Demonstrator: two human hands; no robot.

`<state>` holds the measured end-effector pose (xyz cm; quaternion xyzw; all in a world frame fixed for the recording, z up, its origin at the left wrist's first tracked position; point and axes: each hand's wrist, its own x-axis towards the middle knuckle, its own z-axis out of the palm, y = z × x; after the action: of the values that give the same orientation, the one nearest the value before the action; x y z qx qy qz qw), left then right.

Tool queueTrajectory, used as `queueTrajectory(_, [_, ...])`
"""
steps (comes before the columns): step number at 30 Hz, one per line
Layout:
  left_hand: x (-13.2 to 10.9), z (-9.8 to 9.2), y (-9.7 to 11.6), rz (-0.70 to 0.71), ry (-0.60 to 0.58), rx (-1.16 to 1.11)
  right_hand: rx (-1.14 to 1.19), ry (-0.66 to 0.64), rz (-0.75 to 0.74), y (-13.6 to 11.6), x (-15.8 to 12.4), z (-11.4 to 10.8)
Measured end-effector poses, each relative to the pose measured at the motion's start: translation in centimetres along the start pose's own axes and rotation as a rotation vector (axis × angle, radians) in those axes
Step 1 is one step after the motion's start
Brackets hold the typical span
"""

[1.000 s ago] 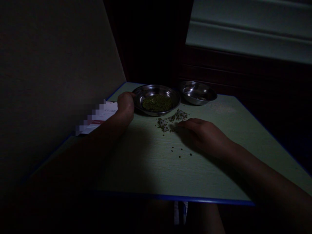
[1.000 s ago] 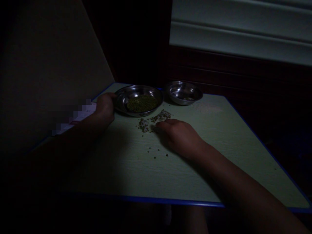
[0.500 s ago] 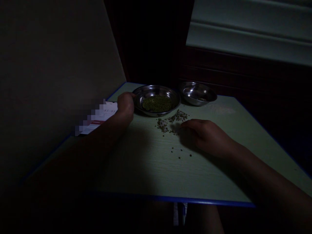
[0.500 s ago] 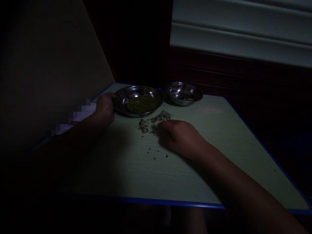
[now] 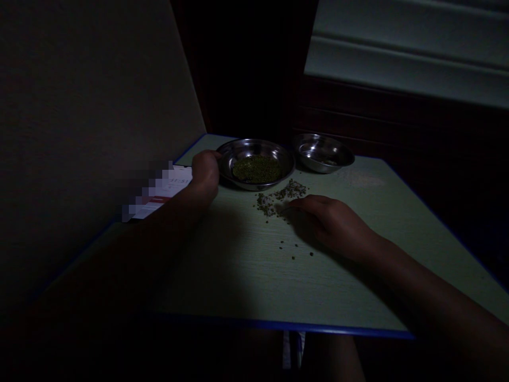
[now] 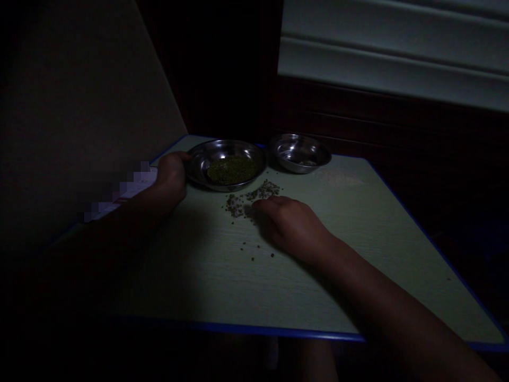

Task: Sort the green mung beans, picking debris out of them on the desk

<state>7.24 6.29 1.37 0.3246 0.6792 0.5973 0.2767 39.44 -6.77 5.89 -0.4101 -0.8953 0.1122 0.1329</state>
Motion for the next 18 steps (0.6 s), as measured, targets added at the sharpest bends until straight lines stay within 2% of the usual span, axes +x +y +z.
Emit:
queueTrajectory(6, [-0.3,0.0,0.2,-0.025,0.001,-0.028,-0.045,-0.036,-0.06,0.1,0.0,-0.5])
queueTrajectory(13, [-1.6,0.1,1.1,-0.025,0.012,-0.066,-0.01,-0.098,-0.051,0.0,-0.2,-1.8])
queueTrajectory(16, [-1.3,0.1,0.9,-0.037,0.008,-0.076,0.004,-0.124,-0.028,-0.3,-0.5,-2.3])
queueTrajectory(18, [-0.7,0.0,0.5,0.003,0.0,-0.034,0.024,-0.148,-0.009,-0.5,-0.8,-2.6])
